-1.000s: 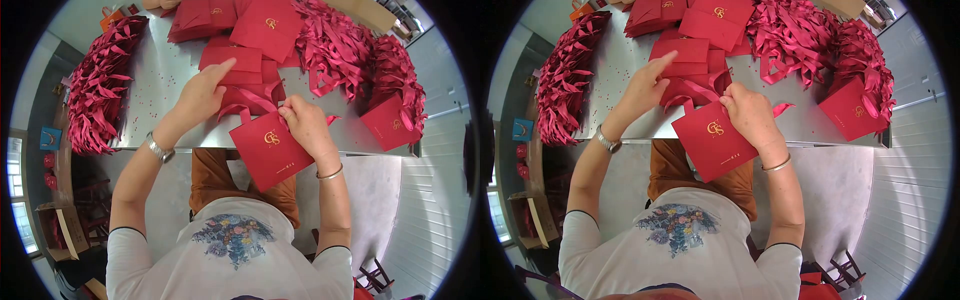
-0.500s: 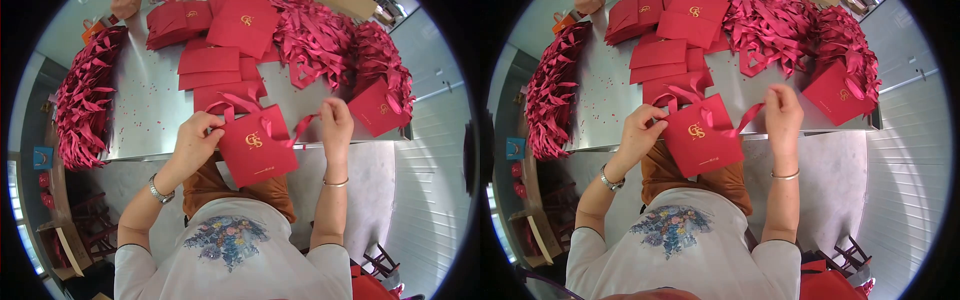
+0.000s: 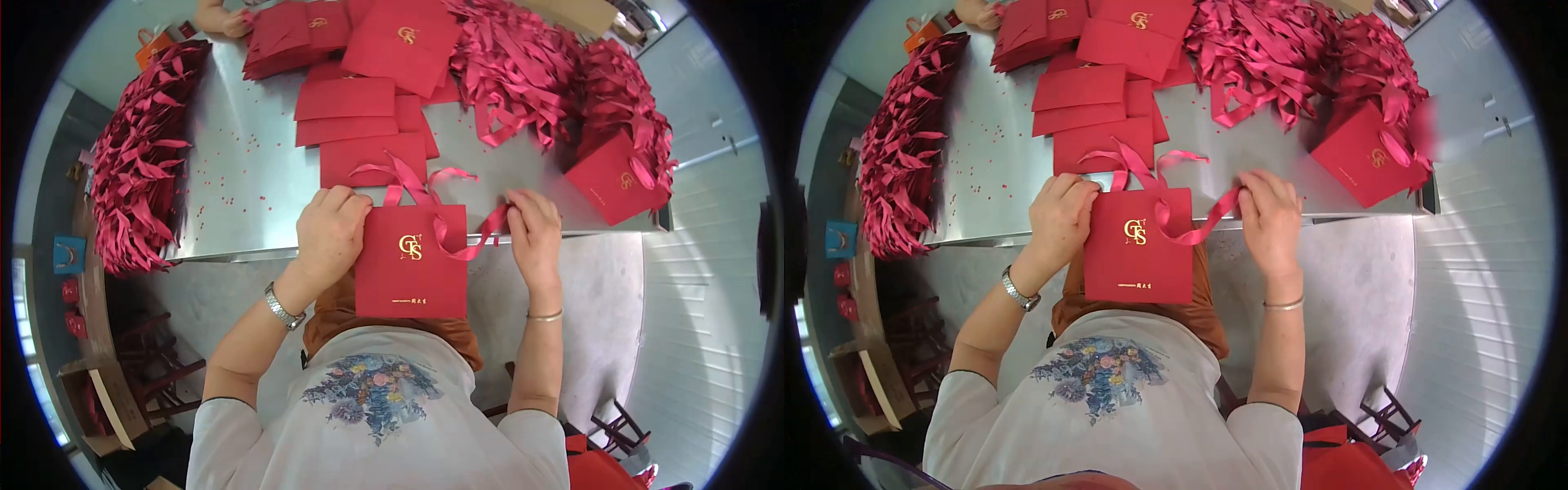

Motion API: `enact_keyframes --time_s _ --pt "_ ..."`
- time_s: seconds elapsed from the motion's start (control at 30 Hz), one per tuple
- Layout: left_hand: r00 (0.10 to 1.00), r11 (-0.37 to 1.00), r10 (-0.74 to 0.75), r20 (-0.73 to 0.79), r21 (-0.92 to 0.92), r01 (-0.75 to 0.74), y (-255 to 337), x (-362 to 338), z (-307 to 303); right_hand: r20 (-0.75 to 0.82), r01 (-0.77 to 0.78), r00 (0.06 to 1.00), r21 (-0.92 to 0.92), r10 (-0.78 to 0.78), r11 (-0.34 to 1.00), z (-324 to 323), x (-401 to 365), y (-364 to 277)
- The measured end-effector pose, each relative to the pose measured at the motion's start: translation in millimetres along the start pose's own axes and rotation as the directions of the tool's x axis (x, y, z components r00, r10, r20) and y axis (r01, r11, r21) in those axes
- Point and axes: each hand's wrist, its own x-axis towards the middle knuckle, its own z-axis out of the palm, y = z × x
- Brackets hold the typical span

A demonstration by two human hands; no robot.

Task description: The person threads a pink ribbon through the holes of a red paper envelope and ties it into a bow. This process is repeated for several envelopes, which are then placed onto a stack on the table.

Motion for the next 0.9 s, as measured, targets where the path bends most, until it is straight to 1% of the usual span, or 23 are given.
enact_keyframes --time_s 0.07,0.1,0.13,0.17,0.2,0.23,0.27,0.3,0.33,0.4,0.47,0.53,0.57,0.6,0.67,0.7,0.77,0.8,0.87,0.9 --pt "1.000 1.000 0.000 0.009 0.006 0.000 -4 -3 2 0.032 0.080 0.996 0.042 -0.081 0.996 -7 -1 -9" --pt "0.998 0.999 -0.006 0.057 0.037 0.004 -4 -3 0 0.024 0.072 0.997 0.052 -0.073 0.996 -6 -4 -8" --pt "1.000 1.000 0.015 0.015 -0.010 -0.015 -7 -6 3 0.016 0.079 0.997 0.075 -0.080 0.994 -1 -7 -4" --pt "0.999 0.998 0.043 -0.005 -0.040 -0.043 -10 -8 6 0.002 0.066 0.998 0.094 -0.067 0.993 1 -11 0" --pt "1.000 1.000 0.029 -0.001 -0.011 -0.029 -8 -9 4 -0.007 0.059 0.998 0.129 -0.059 0.990 4 -14 3" --pt "1.000 0.999 0.015 0.001 -0.047 -0.015 -9 -10 3 0.028 0.038 0.999 0.147 -0.043 0.988 2 -13 -1" --pt "0.999 0.999 -0.002 0.032 -0.035 0.003 -8 -11 1 0.055 0.056 0.996 0.141 -0.065 0.988 2 -15 3" --pt "1.000 0.998 0.029 0.009 -0.056 -0.028 -9 -10 -1 0.053 0.011 0.998 0.182 -0.021 0.983 3 -17 6" --pt "1.000 0.998 0.017 -0.007 -0.052 -0.018 -8 -10 -2 0.061 -0.044 0.998 0.215 0.031 0.976 5 -20 10" --pt "0.999 0.999 0.011 -0.030 -0.048 -0.013 -8 -14 -3 0.063 -0.017 0.998 0.192 0.005 0.981 7 -22 15" --pt "0.998 0.999 0.009 -0.057 -0.039 -0.011 -5 -16 -3 0.073 0.009 0.997 0.124 -0.018 0.992 4 -21 11" --pt "0.999 0.998 0.015 -0.049 -0.058 -0.018 -8 -18 1 0.091 0.139 0.985 0.075 -0.145 0.987 -1 -16 6" --pt "1.000 1.000 -0.005 -0.011 -0.017 0.005 -8 -18 2 0.099 0.206 0.972 0.066 -0.211 0.976 0 -16 8" --pt "1.000 1.000 -0.004 -0.024 -0.021 0.004 -8 -18 4 0.072 0.210 0.974 0.073 -0.215 0.975 2 -17 9" --pt "1.000 1.000 -0.004 -0.031 -0.021 0.004 -8 -19 6 0.066 0.184 0.979 0.104 -0.191 0.977 11 -21 32" --pt "1.000 1.000 -0.004 -0.025 -0.008 0.004 -7 -19 8 0.054 0.151 0.986 0.099 -0.157 0.984 10 -23 31" --pt "1.000 1.000 0.009 -0.020 -0.007 -0.009 -9 -19 10 -0.030 0.138 0.990 0.075 -0.136 0.988 -1 -21 19" --pt "0.999 0.999 -0.028 -0.030 0.015 0.029 -9 -20 11 -0.020 0.055 0.998 0.149 -0.052 0.987 -7 -19 10" --pt "1.000 1.000 -0.022 -0.017 -0.007 0.022 -7 -20 12 0.004 0.055 0.998 0.148 -0.056 0.987 -31 -14 -19" --pt "0.998 0.999 -0.050 -0.027 0.012 0.051 -6 -20 13 -0.029 0.137 0.991 0.117 -0.134 0.984 -31 -10 -11"
